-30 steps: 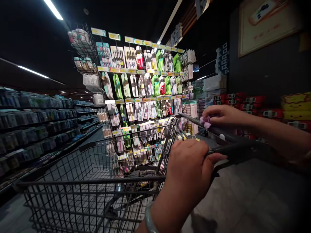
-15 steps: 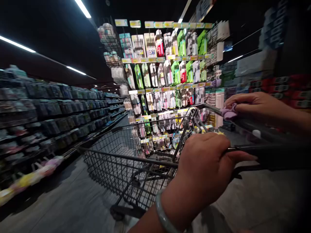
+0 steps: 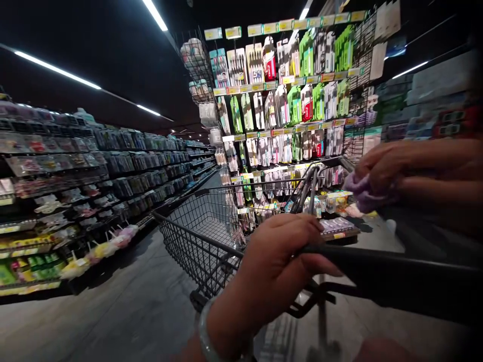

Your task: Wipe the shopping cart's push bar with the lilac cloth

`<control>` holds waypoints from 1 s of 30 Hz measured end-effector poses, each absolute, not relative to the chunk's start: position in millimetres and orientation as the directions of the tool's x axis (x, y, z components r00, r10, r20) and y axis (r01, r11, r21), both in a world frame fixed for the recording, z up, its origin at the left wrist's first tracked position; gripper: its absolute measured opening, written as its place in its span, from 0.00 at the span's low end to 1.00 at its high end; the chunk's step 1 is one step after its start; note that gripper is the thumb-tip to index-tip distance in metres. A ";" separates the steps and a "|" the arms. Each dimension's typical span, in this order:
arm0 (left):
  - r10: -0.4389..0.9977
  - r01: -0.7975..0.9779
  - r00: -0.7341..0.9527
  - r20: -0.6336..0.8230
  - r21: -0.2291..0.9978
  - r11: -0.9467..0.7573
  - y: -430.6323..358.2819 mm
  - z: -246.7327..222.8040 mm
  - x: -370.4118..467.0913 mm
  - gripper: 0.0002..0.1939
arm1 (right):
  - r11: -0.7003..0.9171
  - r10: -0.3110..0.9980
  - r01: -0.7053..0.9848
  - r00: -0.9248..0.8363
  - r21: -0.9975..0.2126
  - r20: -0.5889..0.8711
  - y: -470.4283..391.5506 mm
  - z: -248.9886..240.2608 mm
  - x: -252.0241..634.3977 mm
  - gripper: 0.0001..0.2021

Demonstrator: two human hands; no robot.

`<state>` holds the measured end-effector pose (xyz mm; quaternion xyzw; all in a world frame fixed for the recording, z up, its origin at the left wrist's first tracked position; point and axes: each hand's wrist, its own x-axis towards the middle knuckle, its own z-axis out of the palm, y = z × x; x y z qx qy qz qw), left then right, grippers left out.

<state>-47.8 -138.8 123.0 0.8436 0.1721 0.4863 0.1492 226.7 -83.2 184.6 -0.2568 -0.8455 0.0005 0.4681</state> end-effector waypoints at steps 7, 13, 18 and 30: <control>0.467 0.119 0.404 0.786 0.462 -0.879 -152.1 127.0 -87.1 0.28 | 0.747 0.602 0.540 -0.300 -0.389 0.740 -54.8 183.9 202.0 0.08; 0.536 0.187 0.231 0.812 0.504 -0.843 -154.9 121.5 -124.8 0.24 | 0.959 0.191 0.281 -0.562 -0.032 0.805 -93.8 182.1 146.9 0.09; 0.623 0.227 0.101 0.775 0.592 -0.773 -160.1 123.8 -156.5 0.32 | 0.926 0.282 0.366 -0.511 -0.091 0.812 -53.3 177.4 144.0 0.08; 0.665 0.326 -0.108 0.739 0.658 -0.679 -161.5 118.9 -225.9 0.27 | 0.936 0.128 0.332 -0.632 0.118 0.765 -70.7 187.2 51.3 0.09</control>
